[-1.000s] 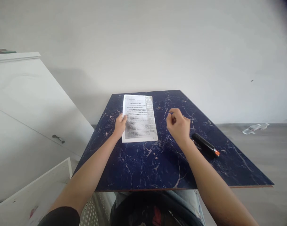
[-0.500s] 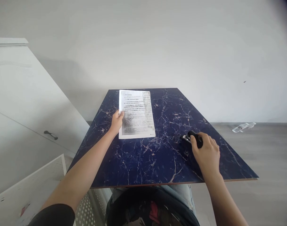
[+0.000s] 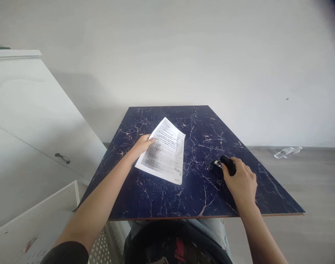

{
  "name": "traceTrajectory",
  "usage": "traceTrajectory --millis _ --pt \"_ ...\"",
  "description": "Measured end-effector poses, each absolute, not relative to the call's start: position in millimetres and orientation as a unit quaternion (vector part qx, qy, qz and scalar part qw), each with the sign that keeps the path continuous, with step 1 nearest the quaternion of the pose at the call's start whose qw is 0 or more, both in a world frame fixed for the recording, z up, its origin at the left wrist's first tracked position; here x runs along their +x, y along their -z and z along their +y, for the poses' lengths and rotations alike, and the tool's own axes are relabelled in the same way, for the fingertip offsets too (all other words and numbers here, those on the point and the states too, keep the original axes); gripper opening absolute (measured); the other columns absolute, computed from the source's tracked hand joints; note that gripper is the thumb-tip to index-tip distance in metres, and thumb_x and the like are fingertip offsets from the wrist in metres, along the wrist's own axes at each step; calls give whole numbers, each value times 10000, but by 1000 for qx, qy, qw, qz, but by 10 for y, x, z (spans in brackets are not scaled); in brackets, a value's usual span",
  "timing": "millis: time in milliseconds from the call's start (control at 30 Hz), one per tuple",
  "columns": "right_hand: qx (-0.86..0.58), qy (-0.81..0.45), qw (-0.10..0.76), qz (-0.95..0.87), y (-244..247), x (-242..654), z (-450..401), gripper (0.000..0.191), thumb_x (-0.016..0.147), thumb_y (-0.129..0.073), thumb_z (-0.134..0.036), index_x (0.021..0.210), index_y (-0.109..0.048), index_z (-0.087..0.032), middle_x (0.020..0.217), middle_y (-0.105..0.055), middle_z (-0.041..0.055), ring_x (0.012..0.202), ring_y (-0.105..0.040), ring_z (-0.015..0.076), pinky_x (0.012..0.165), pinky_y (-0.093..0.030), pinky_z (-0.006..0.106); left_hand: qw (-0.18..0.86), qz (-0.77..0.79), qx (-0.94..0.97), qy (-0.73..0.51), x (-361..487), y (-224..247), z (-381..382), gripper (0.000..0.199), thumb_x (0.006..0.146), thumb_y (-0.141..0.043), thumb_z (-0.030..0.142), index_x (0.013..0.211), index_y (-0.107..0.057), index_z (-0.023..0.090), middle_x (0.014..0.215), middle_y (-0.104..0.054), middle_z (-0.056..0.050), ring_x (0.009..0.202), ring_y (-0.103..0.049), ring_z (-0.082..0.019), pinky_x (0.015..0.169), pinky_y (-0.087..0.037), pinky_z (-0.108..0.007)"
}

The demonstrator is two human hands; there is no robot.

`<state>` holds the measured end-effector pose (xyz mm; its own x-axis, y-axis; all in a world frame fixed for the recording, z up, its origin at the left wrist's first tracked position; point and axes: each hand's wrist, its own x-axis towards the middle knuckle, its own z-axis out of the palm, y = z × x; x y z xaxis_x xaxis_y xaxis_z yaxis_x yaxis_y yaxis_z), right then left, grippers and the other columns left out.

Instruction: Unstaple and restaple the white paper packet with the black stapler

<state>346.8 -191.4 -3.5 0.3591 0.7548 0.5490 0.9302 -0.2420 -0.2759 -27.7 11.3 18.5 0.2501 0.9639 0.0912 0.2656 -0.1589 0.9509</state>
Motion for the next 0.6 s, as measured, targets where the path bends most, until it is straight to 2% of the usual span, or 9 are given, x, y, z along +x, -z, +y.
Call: traceTrajectory --millis 100,267,367,433,500,567,600 --pt "-775 159 284 -541 39 3468 -1913 324 926 -515 -471 1139 -583 -237 921 -679 85 892 -594 299 775 -376 385 520 482 630 -316 -225 -268 -40 327 777 -752 405 973 -769 145 879 -780 -111 824 -732 -309 783 -577 -446" --pt "-775 158 285 -542 34 3466 -1910 325 919 -524 -463 1140 -588 -233 935 -689 90 887 -602 304 769 -380 388 470 512 686 -216 -349 -278 -103 190 686 -814 313 790 -774 159 705 -749 -101 608 -709 -277 617 -575 -402" --pt "-775 155 289 -540 39 3470 -1908 323 917 -524 -461 1141 -589 -237 940 -691 90 894 -605 309 772 -384 392 455 462 748 -141 -498 -246 -47 197 708 -793 363 794 -771 187 687 -744 -83 534 -685 -233 545 -553 -339" --pt "-777 155 288 -538 49 3478 -1909 322 918 -523 -464 1140 -589 -240 936 -690 88 896 -606 309 774 -384 395 405 473 776 -102 -556 -232 -23 219 694 -805 399 736 -746 192 637 -715 -76 528 -677 -231 547 -544 -329" --pt "-778 155 285 -537 61 3484 -1910 320 919 -525 -467 1140 -589 -243 937 -690 85 900 -608 307 778 -386 394 296 532 781 -143 -540 -234 -29 283 640 -853 421 699 -703 188 667 -703 -96 615 -698 -264 617 -553 -347" --pt "-779 156 285 -537 68 3488 -1911 324 920 -528 -472 1143 -587 -245 935 -690 83 904 -610 305 782 -389 394 151 581 757 -259 -443 -255 -70 369 631 -869 447 804 -692 174 865 -722 -154 841 -714 -324 762 -559 -385" --pt "-778 156 286 -537 70 3489 -1911 327 919 -528 -474 1143 -588 -244 932 -690 84 904 -609 306 784 -390 395 94 583 744 -312 -370 -271 -105 422 674 -844 464 923 -690 159 1021 -707 -188 992 -688 -353 858 -543 -411"
